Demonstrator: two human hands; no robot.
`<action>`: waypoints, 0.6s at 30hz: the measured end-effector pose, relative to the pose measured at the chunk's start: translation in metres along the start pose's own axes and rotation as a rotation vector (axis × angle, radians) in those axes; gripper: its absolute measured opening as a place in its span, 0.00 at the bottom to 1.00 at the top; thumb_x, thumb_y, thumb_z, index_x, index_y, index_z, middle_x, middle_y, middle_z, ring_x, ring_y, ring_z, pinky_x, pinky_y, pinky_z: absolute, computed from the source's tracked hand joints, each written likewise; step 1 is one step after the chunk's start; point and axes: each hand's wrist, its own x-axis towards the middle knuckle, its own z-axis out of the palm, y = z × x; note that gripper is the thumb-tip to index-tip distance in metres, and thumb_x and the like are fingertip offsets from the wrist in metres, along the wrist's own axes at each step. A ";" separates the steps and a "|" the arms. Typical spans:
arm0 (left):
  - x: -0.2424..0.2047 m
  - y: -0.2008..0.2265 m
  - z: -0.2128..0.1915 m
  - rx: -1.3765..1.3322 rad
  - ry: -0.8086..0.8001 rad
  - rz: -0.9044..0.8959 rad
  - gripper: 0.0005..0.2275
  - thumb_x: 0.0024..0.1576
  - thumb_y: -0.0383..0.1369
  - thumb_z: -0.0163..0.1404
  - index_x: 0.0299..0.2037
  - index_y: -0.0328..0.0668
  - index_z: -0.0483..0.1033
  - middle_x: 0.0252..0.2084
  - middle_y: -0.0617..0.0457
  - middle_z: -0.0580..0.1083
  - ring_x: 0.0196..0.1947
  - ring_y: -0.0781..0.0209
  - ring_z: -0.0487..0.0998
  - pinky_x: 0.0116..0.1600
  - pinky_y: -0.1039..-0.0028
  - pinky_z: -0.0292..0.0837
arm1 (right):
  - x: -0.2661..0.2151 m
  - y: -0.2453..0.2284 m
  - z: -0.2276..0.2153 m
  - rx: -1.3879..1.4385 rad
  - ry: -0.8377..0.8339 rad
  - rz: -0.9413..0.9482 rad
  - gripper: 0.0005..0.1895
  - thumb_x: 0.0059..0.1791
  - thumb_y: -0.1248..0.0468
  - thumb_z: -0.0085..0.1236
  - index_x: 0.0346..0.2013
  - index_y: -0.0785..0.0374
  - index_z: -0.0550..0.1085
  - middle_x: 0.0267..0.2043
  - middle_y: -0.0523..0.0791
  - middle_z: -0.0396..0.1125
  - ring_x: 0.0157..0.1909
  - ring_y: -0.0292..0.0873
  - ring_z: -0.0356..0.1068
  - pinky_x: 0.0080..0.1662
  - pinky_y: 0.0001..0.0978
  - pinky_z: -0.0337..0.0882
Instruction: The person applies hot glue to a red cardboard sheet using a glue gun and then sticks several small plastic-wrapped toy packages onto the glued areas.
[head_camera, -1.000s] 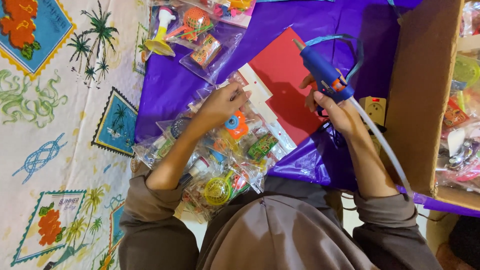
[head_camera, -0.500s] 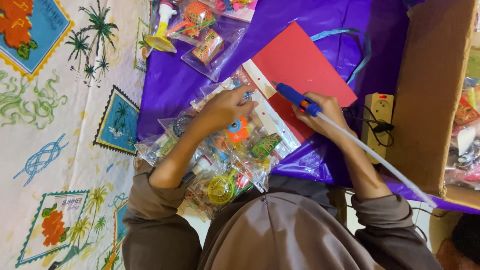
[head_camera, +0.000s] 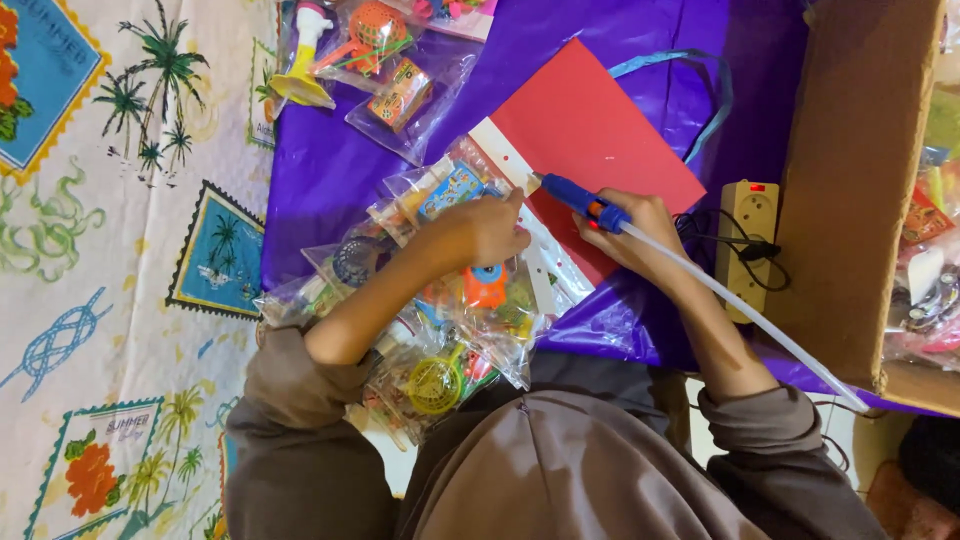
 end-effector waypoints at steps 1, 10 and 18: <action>0.003 -0.002 0.002 -0.001 -0.002 0.000 0.34 0.61 0.48 0.37 0.74 0.35 0.50 0.56 0.30 0.74 0.56 0.35 0.77 0.58 0.48 0.73 | -0.001 0.002 0.001 0.000 -0.001 0.002 0.09 0.43 0.61 0.70 0.32 0.57 0.77 0.23 0.49 0.70 0.26 0.52 0.71 0.32 0.38 0.68; -0.014 0.012 -0.012 -0.040 -0.070 -0.050 0.31 0.63 0.42 0.32 0.75 0.30 0.47 0.60 0.26 0.70 0.60 0.33 0.74 0.61 0.50 0.72 | 0.002 0.006 0.003 0.002 0.002 -0.009 0.10 0.43 0.60 0.70 0.28 0.55 0.75 0.20 0.46 0.68 0.23 0.47 0.69 0.29 0.32 0.65; -0.008 0.011 -0.011 -0.043 -0.100 -0.062 0.31 0.64 0.40 0.31 0.75 0.31 0.43 0.59 0.26 0.71 0.59 0.34 0.75 0.61 0.50 0.73 | 0.003 0.004 0.004 0.015 0.020 -0.009 0.09 0.44 0.63 0.69 0.28 0.57 0.74 0.18 0.46 0.67 0.21 0.45 0.68 0.28 0.30 0.64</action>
